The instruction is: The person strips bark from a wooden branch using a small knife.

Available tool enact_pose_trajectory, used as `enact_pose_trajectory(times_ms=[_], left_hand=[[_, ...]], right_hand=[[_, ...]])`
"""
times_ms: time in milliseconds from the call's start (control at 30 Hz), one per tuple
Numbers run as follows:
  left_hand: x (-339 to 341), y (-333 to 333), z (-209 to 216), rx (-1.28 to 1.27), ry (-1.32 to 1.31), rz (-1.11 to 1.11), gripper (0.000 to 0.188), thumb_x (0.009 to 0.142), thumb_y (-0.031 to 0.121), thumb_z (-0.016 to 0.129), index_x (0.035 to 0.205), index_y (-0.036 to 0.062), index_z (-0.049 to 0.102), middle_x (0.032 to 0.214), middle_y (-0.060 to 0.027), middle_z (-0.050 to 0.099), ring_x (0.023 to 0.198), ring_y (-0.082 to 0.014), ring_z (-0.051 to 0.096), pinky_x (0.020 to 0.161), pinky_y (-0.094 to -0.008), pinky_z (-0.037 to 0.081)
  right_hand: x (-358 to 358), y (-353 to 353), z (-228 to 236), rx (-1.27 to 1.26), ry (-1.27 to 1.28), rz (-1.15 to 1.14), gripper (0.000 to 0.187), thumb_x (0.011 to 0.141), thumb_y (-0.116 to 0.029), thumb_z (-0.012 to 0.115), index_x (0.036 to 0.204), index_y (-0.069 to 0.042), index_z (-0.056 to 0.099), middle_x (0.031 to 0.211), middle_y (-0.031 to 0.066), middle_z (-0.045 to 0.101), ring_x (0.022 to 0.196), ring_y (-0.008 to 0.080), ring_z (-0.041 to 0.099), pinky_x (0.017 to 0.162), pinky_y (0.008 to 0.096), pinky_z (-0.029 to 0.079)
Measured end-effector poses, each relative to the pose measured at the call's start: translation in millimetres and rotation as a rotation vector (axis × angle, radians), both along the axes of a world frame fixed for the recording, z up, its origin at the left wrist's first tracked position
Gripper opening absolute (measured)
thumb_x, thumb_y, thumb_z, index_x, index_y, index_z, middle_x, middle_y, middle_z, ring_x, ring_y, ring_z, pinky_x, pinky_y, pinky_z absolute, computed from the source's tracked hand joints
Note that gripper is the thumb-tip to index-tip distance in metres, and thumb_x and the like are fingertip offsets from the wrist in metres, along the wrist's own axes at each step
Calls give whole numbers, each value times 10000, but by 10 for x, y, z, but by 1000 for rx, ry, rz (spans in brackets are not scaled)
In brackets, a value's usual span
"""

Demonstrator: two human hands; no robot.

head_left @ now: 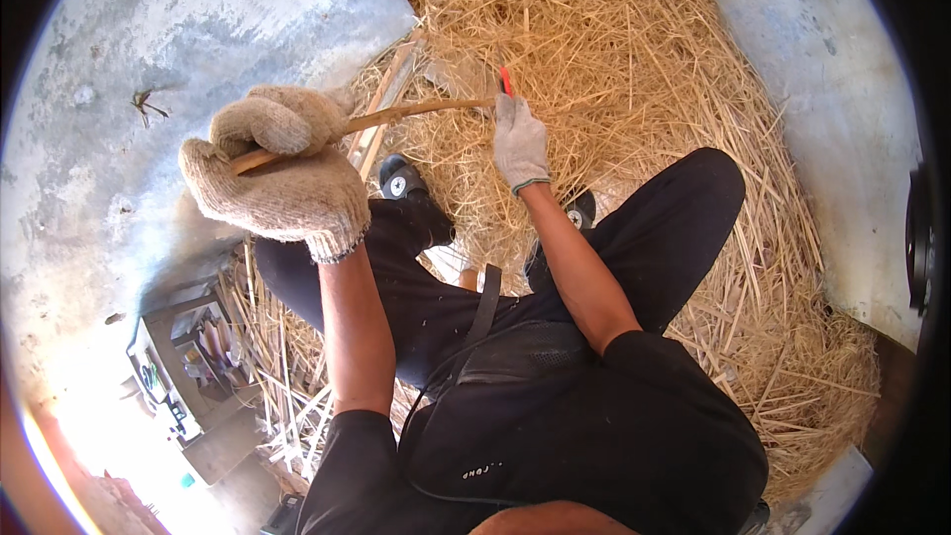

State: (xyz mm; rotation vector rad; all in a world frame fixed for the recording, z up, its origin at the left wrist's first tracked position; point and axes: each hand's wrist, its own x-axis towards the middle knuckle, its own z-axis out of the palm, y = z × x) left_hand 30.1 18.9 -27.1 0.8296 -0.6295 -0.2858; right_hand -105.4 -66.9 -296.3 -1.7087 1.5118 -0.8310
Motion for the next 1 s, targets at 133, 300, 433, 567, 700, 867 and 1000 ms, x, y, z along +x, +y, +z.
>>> enact_pose_trajectory(times_ms=[133,300,433,567,700,867,1000], left_hand=[[-145,-106,61,39,-46,39,606,956,497,365,551,65,491,472,-74,357,415,-237,338,469,-443,384],[-137,-50,83,24,-130,-20,605,960,488,382,554,52,486,486,-85,364,414,-244,350,448,-455,386],[-213,-44,130,54,-41,5,601,965,494,371,547,72,459,486,-70,362,418,-237,377,462,-461,428],[-162,20,65,74,-85,140,630,982,592,346,648,79,494,547,-69,425,452,-232,450,536,-496,518],[-191,-68,-57,112,-310,374,730,979,715,314,796,57,567,632,-87,512,528,-255,568,620,-520,590],[71,61,-417,-148,-218,-26,716,1028,645,297,1288,20,530,908,-185,645,749,-254,648,615,-399,588],[-78,-30,-206,46,-398,391,729,1029,604,232,752,29,583,592,-144,579,494,-260,587,522,-425,587]], right_hand=[[-254,46,-981,-24,308,256,524,1039,-483,405,1030,-19,649,709,264,659,630,434,655,590,530,471],[-152,27,-243,356,258,319,638,1056,-503,319,901,27,638,787,253,665,811,402,665,705,465,509],[-186,238,555,78,-22,237,506,1062,-436,368,910,-20,612,754,211,625,772,399,639,716,437,509],[-338,515,1163,272,-349,325,463,1054,-439,431,982,-14,602,740,192,587,705,336,593,681,415,484],[-245,781,1332,282,-553,235,470,1050,-442,458,985,-1,607,697,179,553,642,323,542,624,408,452],[-165,937,1465,324,-581,286,487,1049,-462,462,979,-1,603,634,149,521,565,246,527,571,402,430],[-183,962,1458,370,-563,292,431,1052,-428,493,941,-25,599,644,57,497,577,145,472,547,324,403]])
